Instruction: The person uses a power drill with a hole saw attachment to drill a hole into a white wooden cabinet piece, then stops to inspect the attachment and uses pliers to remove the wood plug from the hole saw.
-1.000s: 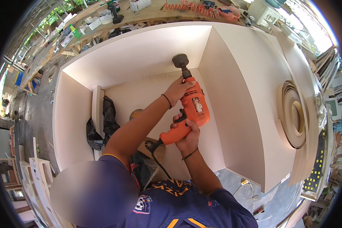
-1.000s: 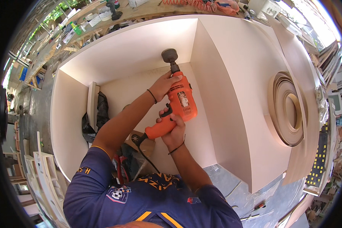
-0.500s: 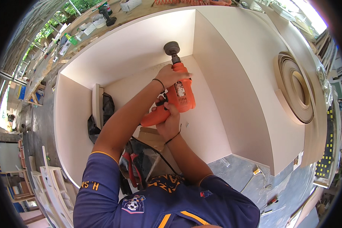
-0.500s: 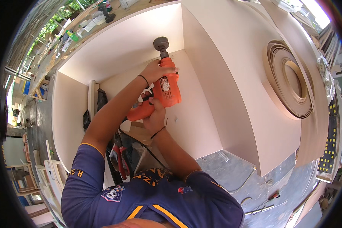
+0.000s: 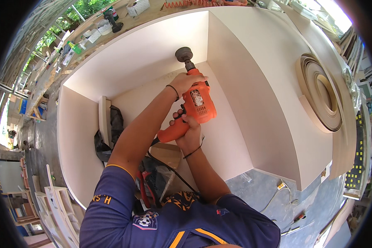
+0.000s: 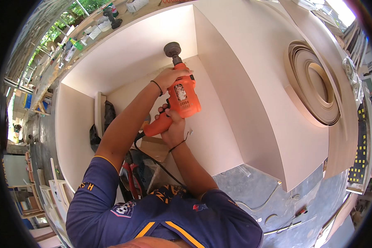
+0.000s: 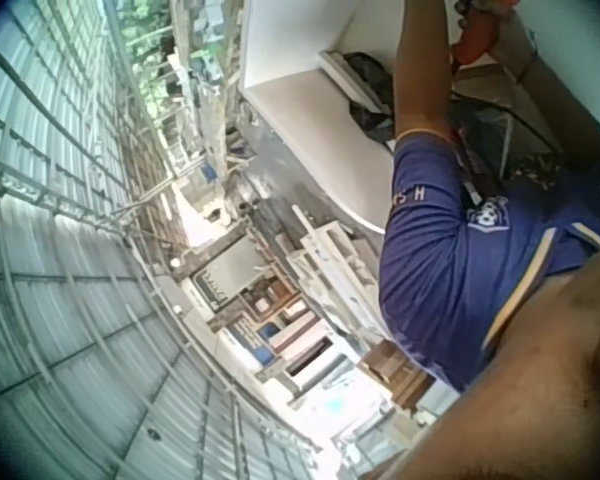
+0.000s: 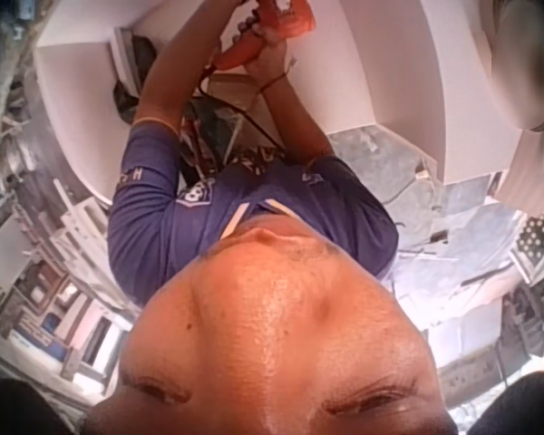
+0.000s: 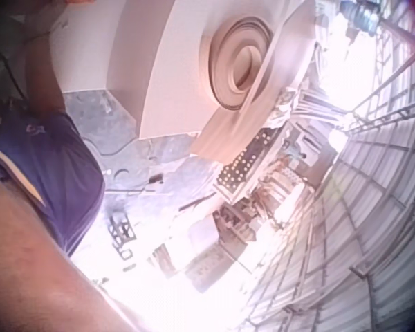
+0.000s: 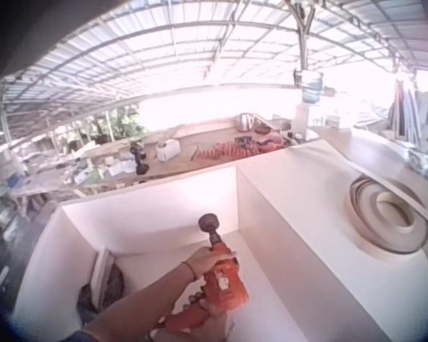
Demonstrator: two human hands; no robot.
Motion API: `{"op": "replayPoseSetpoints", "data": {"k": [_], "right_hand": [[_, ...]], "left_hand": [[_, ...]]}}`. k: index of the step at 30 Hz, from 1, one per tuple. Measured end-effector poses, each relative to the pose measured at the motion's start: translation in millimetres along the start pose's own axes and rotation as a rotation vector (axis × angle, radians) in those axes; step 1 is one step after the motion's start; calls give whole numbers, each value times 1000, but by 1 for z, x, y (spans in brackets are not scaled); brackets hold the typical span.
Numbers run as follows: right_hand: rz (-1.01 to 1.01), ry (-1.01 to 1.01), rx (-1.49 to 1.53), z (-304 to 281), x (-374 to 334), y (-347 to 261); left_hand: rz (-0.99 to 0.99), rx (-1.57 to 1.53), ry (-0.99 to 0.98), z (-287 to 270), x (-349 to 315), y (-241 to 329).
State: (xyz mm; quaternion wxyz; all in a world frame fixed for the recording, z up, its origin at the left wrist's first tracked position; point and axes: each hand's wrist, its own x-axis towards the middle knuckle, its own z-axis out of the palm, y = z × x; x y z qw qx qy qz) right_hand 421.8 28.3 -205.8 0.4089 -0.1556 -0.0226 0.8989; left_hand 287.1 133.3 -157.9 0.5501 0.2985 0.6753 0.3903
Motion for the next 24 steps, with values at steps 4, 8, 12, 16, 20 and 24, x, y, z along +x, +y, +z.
{"op": "replayPoseSetpoints", "data": {"k": [4, 8, 12, 16, 20, 24], "right_hand": [[4, 9, -3, -1, 1, 0], [-12, 24, -44, 2, 1, -1], [-25, 36, -88, -1, 1, -5], [-3, 30, -80, -4, 1, -5], [-27, 27, -99, -2, 1, -6], [-37, 28, -112, -4, 2, -7]], "left_hand": [[39, -88, -92, -2, 2, 2], [-76, -205, -130, -3, 2, 15], [-113, -269, -88, 2, -3, 17], [-88, -289, -89, 3, -6, 16], [-72, -309, -103, 1, 3, 8], [-72, -277, -104, 2, 0, 11]]}}
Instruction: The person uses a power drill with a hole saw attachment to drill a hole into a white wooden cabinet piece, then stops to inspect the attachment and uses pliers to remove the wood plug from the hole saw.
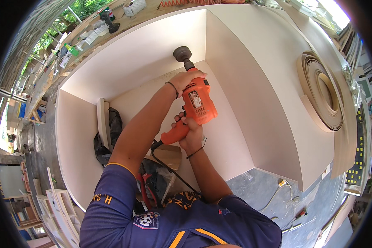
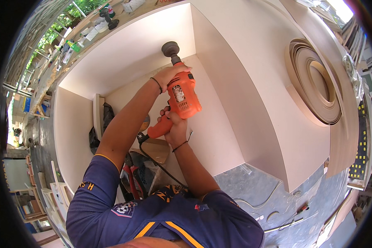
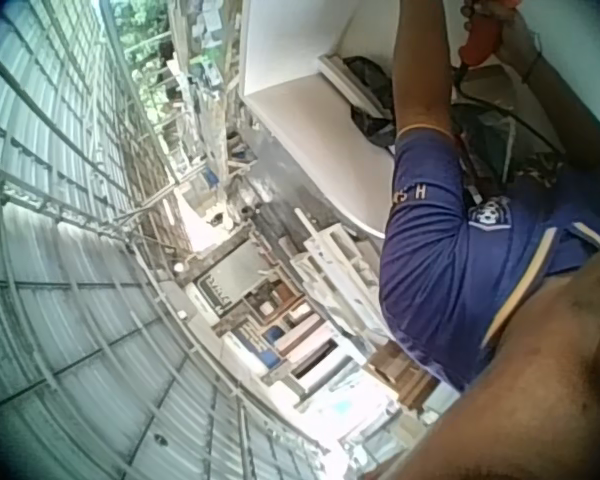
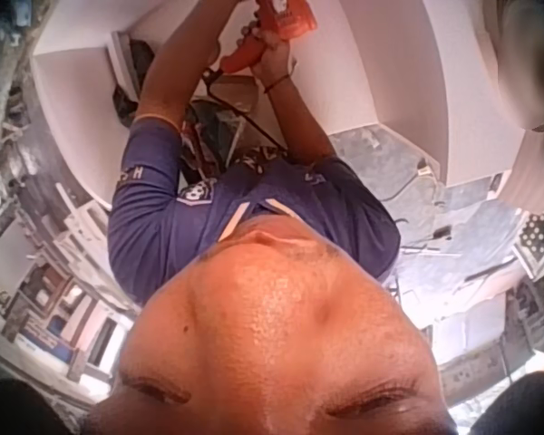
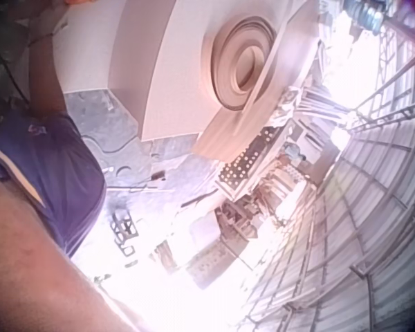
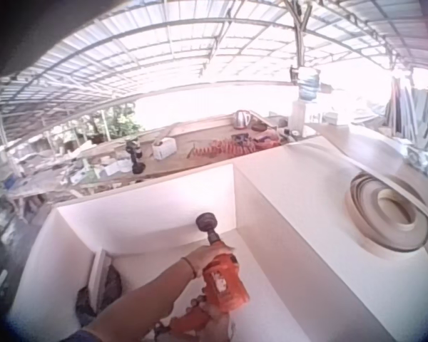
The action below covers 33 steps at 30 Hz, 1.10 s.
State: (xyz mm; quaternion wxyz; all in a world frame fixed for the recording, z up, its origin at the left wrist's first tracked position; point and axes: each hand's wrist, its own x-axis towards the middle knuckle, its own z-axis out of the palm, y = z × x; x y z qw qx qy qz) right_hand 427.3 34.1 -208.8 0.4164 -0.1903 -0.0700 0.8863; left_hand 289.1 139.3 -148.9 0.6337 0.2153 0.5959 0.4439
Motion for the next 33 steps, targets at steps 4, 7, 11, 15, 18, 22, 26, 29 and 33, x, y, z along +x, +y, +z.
{"op": "replayPoseSetpoints", "data": {"k": [4, 7, 11, 15, 18, 22, 26, 29, 33], "right_hand": [[-7, -7, -9, 0, 1, 1], [-8, -12, 3, 0, 1, 1], [-14, 0, -17, 3, 0, 2], [-19, 3, -59, 5, -2, -1], [-14, 13, -70, 7, -3, -5], [-20, 8, -85, 5, -2, -3], [-21, 6, -83, 5, -2, -3], [-17, 7, -66, 5, -2, -3], [-11, 11, -16, 4, -1, 0]], "left_hand": [[14, 4, 2, 1, 0, 0], [12, 5, -9, 2, -3, 2], [37, -28, -24, -1, -2, 2], [37, -22, -41, -2, -3, 2], [24, -4, -29, 0, -1, 1], [22, -5, -25, -2, 1, 1], [33, -20, -40, -4, 4, -2], [23, -7, -31, -2, 1, 0], [24, -8, -31, -4, 3, -1]]}}
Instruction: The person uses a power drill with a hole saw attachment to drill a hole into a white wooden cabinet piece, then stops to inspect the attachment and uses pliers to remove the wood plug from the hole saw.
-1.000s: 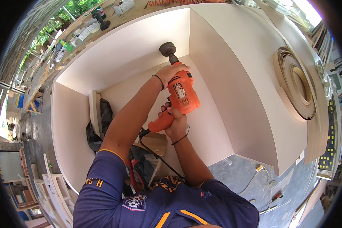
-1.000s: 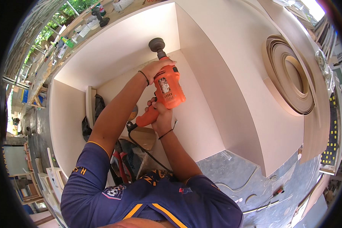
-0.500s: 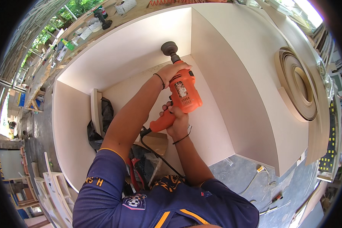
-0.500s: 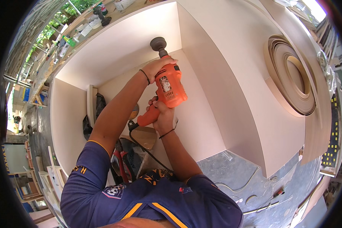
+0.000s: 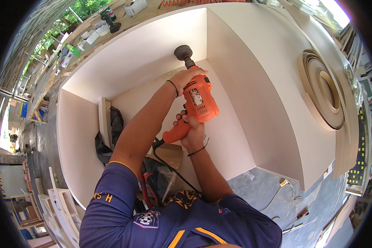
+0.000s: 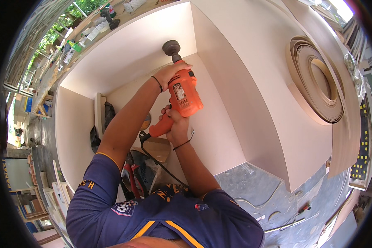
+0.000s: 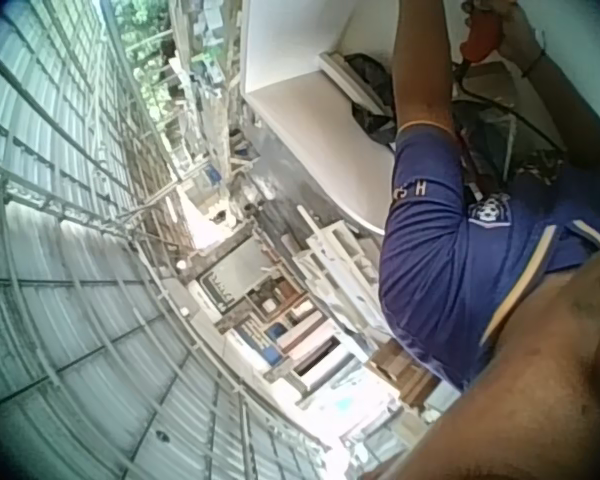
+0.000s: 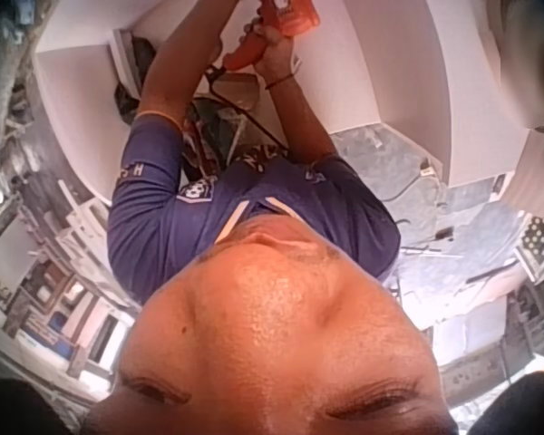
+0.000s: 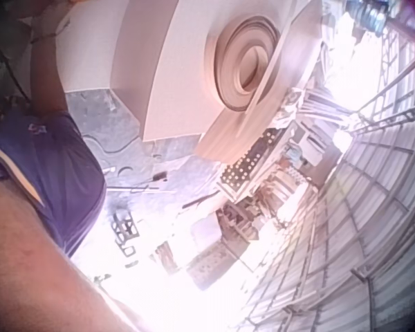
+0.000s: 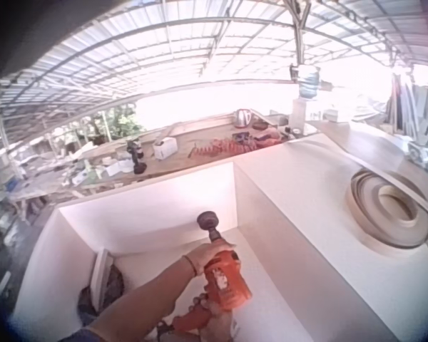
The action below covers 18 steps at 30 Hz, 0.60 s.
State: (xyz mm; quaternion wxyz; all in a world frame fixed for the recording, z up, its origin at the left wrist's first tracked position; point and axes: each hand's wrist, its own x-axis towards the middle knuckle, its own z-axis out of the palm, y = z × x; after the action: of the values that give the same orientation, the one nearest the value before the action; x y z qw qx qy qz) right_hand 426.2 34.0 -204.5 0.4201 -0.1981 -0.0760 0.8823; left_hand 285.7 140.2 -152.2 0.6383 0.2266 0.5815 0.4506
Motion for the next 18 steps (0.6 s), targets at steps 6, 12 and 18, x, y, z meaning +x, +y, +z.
{"op": "replayPoseSetpoints", "data": {"k": [6, 12, 18], "right_hand": [[-9, 0, 23, -3, 2, 7], [-20, 12, 1, 1, 0, 7], [-37, 11, -42, 0, -1, 7]], "left_hand": [[-9, 15, 16, 0, 0, 1], [-22, 23, -10, -4, 1, 2], [18, 16, 3, -5, 6, -3]]}}
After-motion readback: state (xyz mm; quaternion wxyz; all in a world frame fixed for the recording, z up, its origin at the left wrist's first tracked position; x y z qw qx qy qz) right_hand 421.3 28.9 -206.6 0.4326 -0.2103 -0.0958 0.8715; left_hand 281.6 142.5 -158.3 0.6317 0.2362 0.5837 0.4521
